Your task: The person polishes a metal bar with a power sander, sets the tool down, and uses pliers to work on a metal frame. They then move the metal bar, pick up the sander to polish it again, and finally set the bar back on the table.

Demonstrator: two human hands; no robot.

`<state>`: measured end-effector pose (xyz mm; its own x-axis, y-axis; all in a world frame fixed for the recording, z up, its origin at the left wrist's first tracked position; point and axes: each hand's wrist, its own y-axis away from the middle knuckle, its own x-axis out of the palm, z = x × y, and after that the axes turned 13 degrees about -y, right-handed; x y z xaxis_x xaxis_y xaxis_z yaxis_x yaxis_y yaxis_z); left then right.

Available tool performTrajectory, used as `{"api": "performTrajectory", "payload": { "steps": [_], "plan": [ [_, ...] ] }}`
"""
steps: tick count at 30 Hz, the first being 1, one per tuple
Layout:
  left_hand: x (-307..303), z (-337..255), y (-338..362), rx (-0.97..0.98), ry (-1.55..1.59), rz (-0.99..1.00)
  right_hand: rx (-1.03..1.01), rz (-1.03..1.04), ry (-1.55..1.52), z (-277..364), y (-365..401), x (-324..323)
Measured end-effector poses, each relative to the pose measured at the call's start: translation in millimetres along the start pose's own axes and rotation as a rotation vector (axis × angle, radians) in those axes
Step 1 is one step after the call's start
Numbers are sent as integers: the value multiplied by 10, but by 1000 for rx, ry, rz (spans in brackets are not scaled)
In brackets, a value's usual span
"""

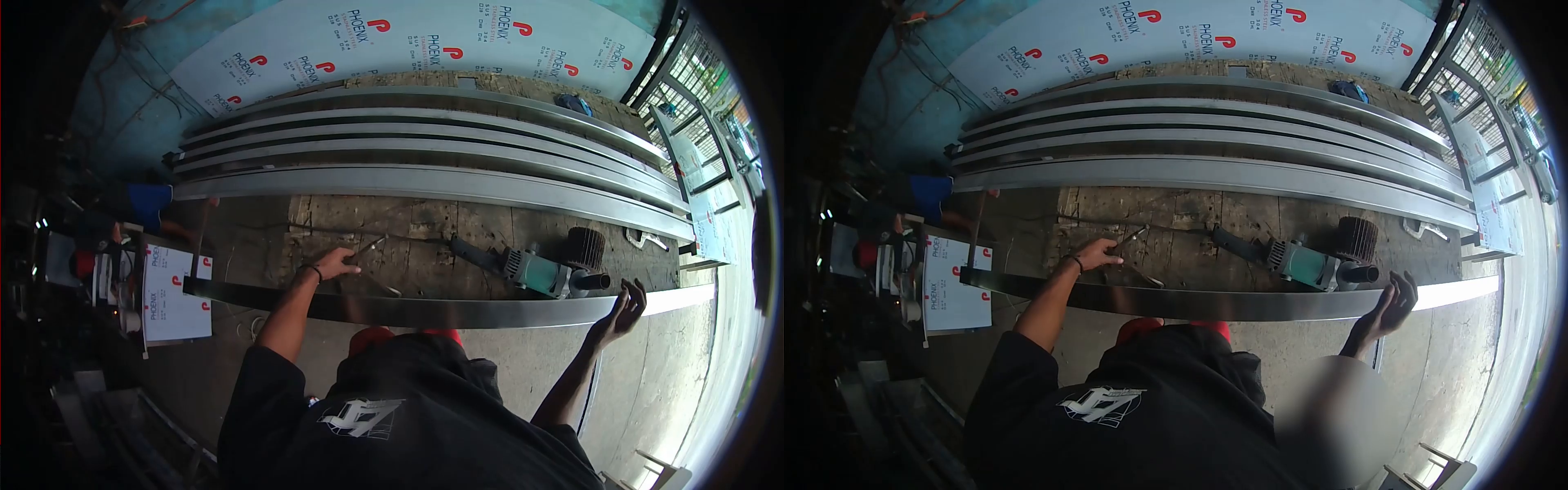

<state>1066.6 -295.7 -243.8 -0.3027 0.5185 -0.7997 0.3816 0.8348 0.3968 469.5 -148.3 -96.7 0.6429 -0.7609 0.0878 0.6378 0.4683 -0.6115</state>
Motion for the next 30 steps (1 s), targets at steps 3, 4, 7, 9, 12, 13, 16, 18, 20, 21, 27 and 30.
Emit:
{"api": "performTrajectory", "payload": {
  "steps": [3, 4, 7, 9, 12, 13, 16, 18, 20, 21, 27, 30],
  "plan": [
    [-245, -370, 98, -94, -200, 17, -135, -55, 79, 292, 88, 105],
    [-344, -502, 105, -176, -334, 138, -135, -54, 76, 331, 118, 129],
    [-265, -532, 168, -234, -377, 159, -240, 80, 179, 454, 222, 282],
    [-125, -499, 219, -220, -386, 90, -171, 142, 45, 563, 355, 576],
    [108, -529, 393, -213, -381, -66, -169, 336, 105, 607, 483, 880],
    [142, -536, 475, -214, -371, -149, -191, 368, 131, 570, 533, 945],
    [133, -437, 695, -139, -361, -306, -228, 387, 192, 578, 625, 1061],
    [137, -241, 800, -100, -290, -415, -232, 321, 222, 628, 687, 1154],
    [92, 12, 962, -78, -229, -537, -247, 278, 227, 641, 805, 1224],
    [65, 131, 1042, -77, -174, -560, -240, 242, 235, 564, 905, 1244],
    [-138, 1021, 1524, -141, -45, -769, -111, 348, 179, 822, 1661, 2269],
    [-101, 1503, 1824, -239, 42, -809, -65, 579, 89, 1247, 1990, 3099]
  ]
}}
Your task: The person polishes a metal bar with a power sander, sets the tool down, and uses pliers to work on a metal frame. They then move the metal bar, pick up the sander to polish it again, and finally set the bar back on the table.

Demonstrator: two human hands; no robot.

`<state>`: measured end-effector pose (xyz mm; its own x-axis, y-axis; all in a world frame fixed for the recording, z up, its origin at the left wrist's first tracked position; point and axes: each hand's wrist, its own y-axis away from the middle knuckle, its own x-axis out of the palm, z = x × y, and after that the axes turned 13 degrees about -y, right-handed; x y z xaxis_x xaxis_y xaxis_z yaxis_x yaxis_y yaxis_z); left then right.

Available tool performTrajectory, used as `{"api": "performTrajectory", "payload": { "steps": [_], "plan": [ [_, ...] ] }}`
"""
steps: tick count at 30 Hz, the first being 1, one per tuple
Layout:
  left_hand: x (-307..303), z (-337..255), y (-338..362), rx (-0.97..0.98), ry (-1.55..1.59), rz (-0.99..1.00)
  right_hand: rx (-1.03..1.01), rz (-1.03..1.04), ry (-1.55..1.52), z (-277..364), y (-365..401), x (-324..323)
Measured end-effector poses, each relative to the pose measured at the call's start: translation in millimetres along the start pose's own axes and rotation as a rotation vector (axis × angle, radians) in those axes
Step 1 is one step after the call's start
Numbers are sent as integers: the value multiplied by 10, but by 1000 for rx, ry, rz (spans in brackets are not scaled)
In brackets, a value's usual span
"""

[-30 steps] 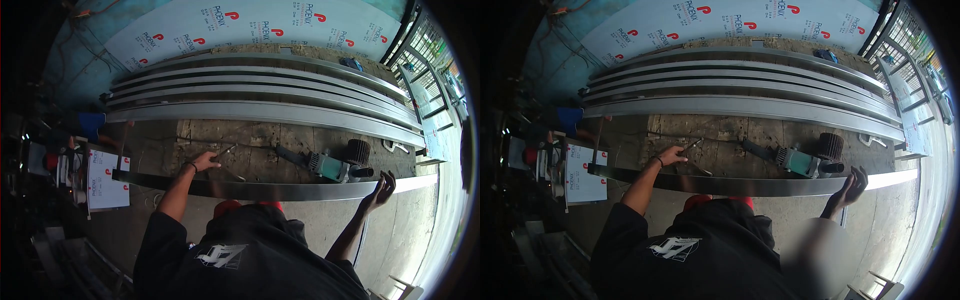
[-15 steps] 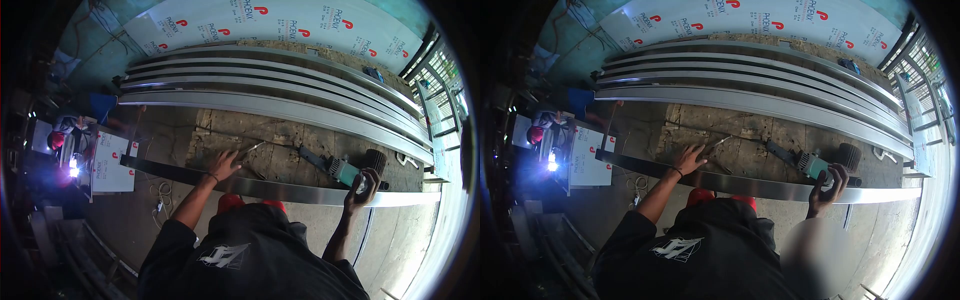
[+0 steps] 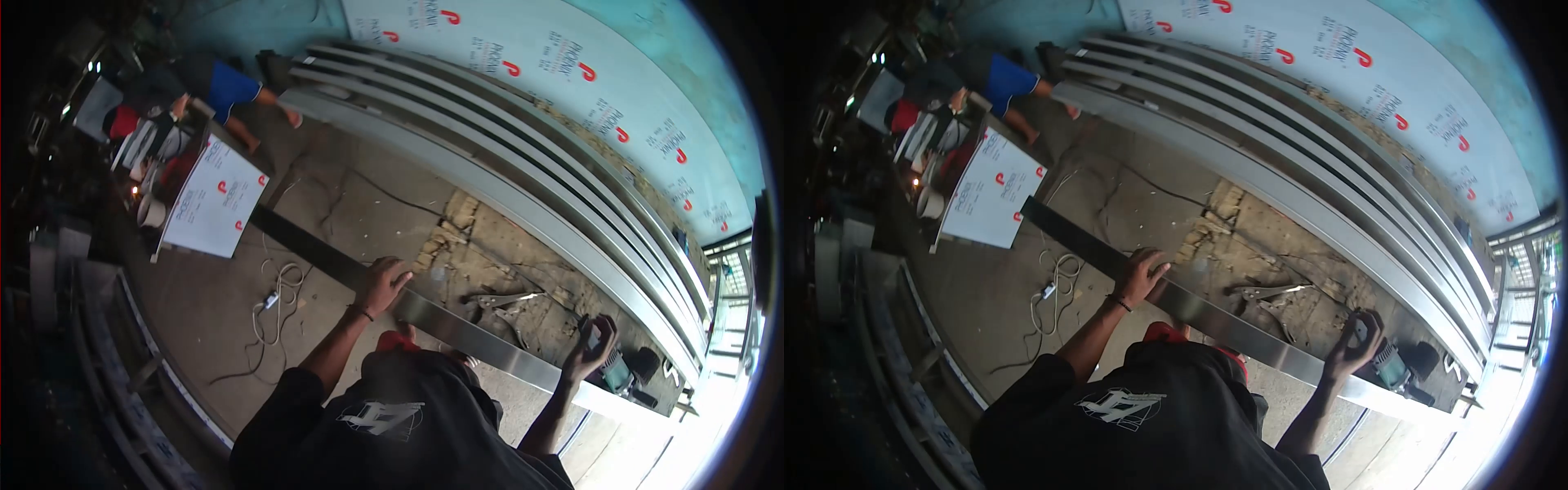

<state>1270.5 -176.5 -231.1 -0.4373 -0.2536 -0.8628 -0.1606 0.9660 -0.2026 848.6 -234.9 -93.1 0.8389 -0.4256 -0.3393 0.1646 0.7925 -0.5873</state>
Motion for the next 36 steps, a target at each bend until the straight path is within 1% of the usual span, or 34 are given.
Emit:
{"api": "performTrajectory", "payload": {
  "steps": [2, 3, 4, 6, 7, 9, 10, 12, 13, 14, 16, 17, 19, 21, 22, 23, 24, 25, 26, 27, 28, 30, 32, 33, 34, 35, 36],
  "plan": [
    [-125, 363, 107, -115, -6, 29, 14, 153, -35, 275, -57, 398],
    [-173, 510, 186, -165, 27, 0, -4, 215, -51, 378, -53, 559],
    [-298, 586, 255, -178, 31, -4, -25, 275, -67, 457, -38, 698],
    [-589, 673, 410, -232, -16, -202, 18, 398, -102, 536, 40, 904],
    [-650, 787, 514, -256, -16, -212, 15, 438, -106, 581, 82, 1020],
    [-763, 983, 865, -372, -147, -368, 8, 538, -167, 575, 194, 1183],
    [-771, 1085, 1084, -457, -124, -393, 80, 561, -224, 629, 249, 1282],
    [-844, 1146, 1573, -594, -135, -414, 163, 613, -276, 689, 362, 1477],
    [-820, 1199, 1908, -636, -159, -423, 110, 695, -289, 552, 406, 1566],
    [-798, 1212, 2190, -663, -187, -430, 114, 742, -343, 580, 423, 1689],
    [-1044, 842, 2584, -990, -157, -167, 58, 838, -348, 555, 474, 1930],
    [-1022, 823, 2856, -996, -188, -131, 66, 841, -357, 566, 494, 2040],
    [-893, 790, 3401, -1033, -213, -93, -32, 896, -404, 619, 509, 2216],
    [-756, 762, 3815, -1332, -219, 203, -21, 895, -432, 776, 515, 2306],
    [-648, 770, 4077, -1412, -58, 169, -9, 872, -453, 855, 517, 2361],
    [-414, 865, 4514, -1391, 38, 137, -32, 880, -454, 922, 539, 2404],
    [-237, 969, 4881, -1357, 11, 348, -44, 881, -448, 958, 589, 2457],
    [-80, 1092, 5151, -1303, -15, 558, 26, 909, -450, 971, 654, 2508],
    [35, 1199, 5337, -1212, -37, 691, 99, 937, -450, 1009, 710, 2545],
    [283, 1392, 5546, -1260, 137, 995, 200, 965, -403, 1096, 760, 2586],
    [118, 1492, 5521, -1146, 294, 813, 193, 965, -405, 1117, 839, 2642],
    [305, 1956, 5836, -893, 176, 543, 140, 962, -396, 1064, 1050, 2863],
    [-187, 2161, 5377, -1168, 416, 404, 152, 940, -365, 1137, 1247, 3119],
    [-538, 2205, 5015, -1300, 526, 305, 124, 955, -324, 1234, 1306, 3280],
    [-686, 2535, 4941, -1233, 276, 469, 101, 978, -280, 1355, 1378, 3406],
    [-791, 2846, 4904, -1339, 383, 441, 79, 948, -296, 1532, 1441, 3572],
    [-893, 3228, 4847, -1353, 443, 346, 86, 942, -292, 1737, 1481, 3768]
  ]
}}
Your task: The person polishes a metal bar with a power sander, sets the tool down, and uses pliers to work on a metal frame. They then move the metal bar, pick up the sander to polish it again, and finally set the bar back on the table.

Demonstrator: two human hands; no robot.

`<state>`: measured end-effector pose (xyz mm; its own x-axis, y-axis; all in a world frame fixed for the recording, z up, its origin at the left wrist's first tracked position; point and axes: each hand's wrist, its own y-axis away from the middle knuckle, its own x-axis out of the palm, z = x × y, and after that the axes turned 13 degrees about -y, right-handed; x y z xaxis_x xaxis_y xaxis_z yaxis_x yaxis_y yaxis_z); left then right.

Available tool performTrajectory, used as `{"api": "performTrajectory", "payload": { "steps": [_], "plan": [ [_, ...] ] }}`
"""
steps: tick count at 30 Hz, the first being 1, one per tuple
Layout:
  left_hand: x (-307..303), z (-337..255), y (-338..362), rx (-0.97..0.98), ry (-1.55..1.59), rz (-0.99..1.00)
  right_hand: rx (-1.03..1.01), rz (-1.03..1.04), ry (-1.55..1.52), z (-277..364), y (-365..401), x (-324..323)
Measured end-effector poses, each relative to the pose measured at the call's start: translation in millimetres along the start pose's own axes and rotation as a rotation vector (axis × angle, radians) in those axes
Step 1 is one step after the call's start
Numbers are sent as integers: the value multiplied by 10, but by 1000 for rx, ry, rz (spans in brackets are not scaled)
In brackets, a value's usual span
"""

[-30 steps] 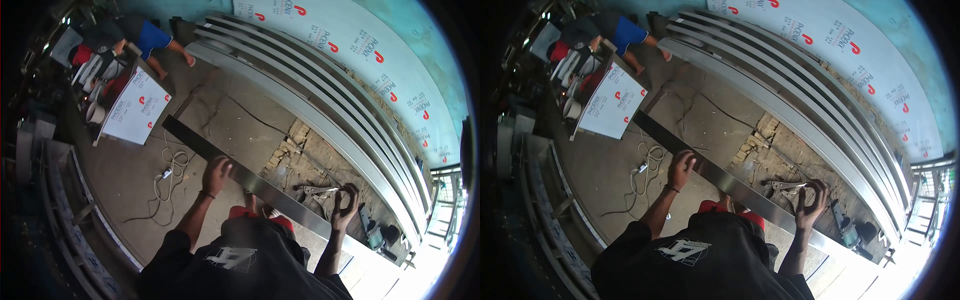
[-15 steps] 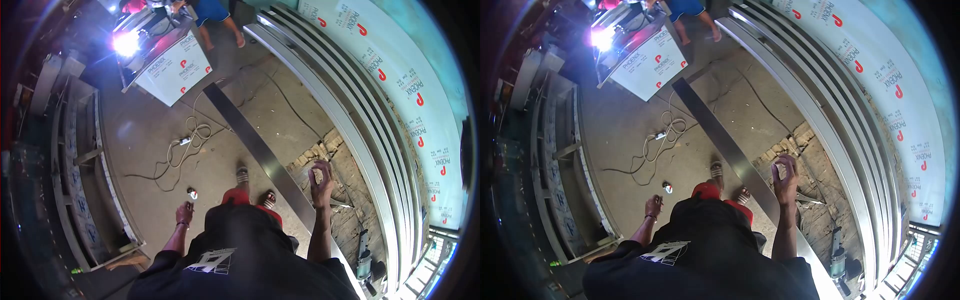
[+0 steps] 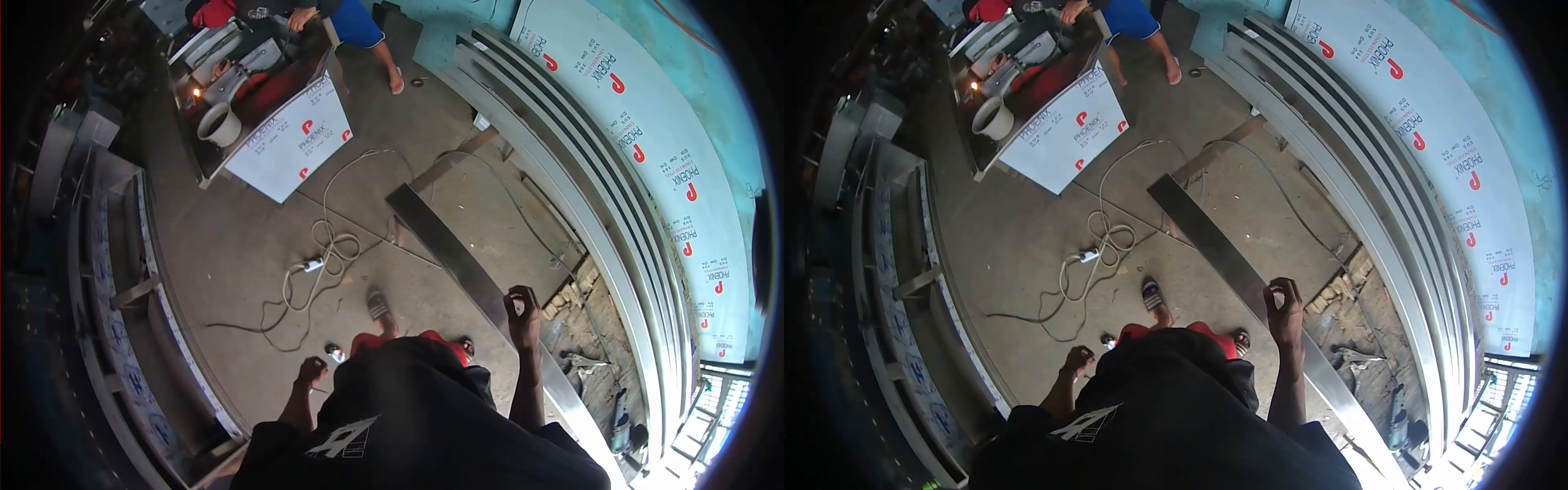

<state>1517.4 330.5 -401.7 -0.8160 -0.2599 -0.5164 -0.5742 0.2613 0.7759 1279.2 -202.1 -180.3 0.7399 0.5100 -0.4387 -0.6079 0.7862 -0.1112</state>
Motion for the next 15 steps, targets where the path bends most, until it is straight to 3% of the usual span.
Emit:
{"api": "performTrajectory", "payload": {
  "steps": [1, 4, 9, 12, 13, 15],
  "plan": [
    [-320, -179, -172, 99, -175, -93, -6, 22, -58, 173, -127, 191],
    [-1058, -753, -806, 229, -209, -172, -12, 54, -100, 554, -332, 646],
    [-1671, -2327, -1664, 544, 45, -159, -70, 191, -16, 803, -606, 966],
    [-1849, -3445, -1546, 617, 201, -112, 1, 123, -28, 798, -795, 1049],
    [-1970, -3898, -1665, 654, 182, -116, -116, 39, -4, 665, -964, 1123],
    [-2141, -4439, -1739, 568, 373, 123, -21, 25, -66, 549, -1174, 1192]
  ]
}}
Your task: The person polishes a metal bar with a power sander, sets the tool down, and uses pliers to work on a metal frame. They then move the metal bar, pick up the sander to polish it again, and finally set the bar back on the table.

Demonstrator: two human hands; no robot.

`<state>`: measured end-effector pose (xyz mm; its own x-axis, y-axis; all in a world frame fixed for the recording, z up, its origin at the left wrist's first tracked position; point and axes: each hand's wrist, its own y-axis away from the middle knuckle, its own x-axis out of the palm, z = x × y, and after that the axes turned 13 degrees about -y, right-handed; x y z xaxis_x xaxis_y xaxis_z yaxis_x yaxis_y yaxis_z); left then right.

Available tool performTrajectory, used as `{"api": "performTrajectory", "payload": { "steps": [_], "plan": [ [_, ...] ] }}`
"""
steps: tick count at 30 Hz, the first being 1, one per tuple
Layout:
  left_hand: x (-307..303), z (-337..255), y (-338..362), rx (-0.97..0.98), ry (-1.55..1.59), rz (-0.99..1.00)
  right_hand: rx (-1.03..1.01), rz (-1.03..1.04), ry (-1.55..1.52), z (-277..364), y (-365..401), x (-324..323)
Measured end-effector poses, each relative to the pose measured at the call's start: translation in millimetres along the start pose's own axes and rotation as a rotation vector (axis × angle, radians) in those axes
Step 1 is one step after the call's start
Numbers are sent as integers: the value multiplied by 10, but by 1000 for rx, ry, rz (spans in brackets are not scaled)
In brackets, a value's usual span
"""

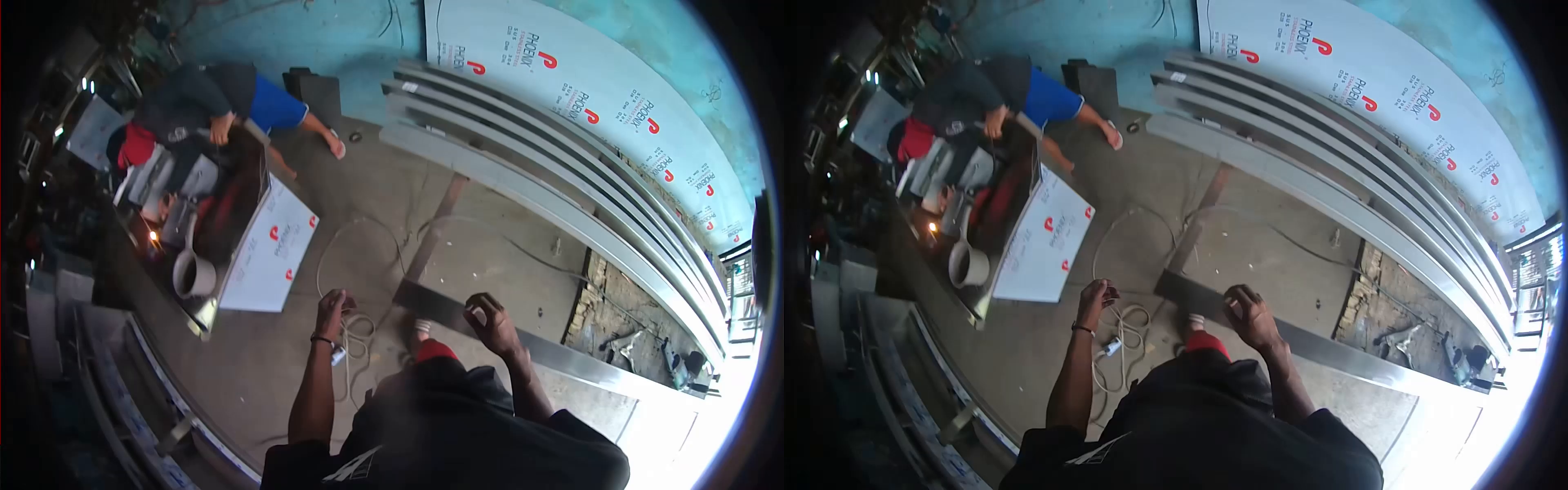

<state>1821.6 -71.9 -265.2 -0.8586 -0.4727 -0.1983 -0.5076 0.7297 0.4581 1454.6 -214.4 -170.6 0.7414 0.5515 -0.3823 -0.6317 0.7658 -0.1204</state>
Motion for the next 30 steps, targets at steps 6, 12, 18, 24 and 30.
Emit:
{"api": "performTrajectory", "payload": {
  "steps": [6, 12, 18, 24, 30],
  "plan": [
    [-448, -1444, -990, 80, -107, 18, 34, -93, -9, -48, -514, 13],
    [-104, -2328, -2040, 150, -138, 115, 125, -330, -88, 114, -653, -133],
    [518, -2649, -3344, 249, -348, 164, 267, -638, 12, 158, -524, -18],
    [1132, -2383, -5353, 88, -282, 776, 635, -1081, 150, 617, -427, 491],
    [1350, -2546, -4964, -364, -174, 618, 771, -1106, 10, 806, -884, 1421]
  ]
}}
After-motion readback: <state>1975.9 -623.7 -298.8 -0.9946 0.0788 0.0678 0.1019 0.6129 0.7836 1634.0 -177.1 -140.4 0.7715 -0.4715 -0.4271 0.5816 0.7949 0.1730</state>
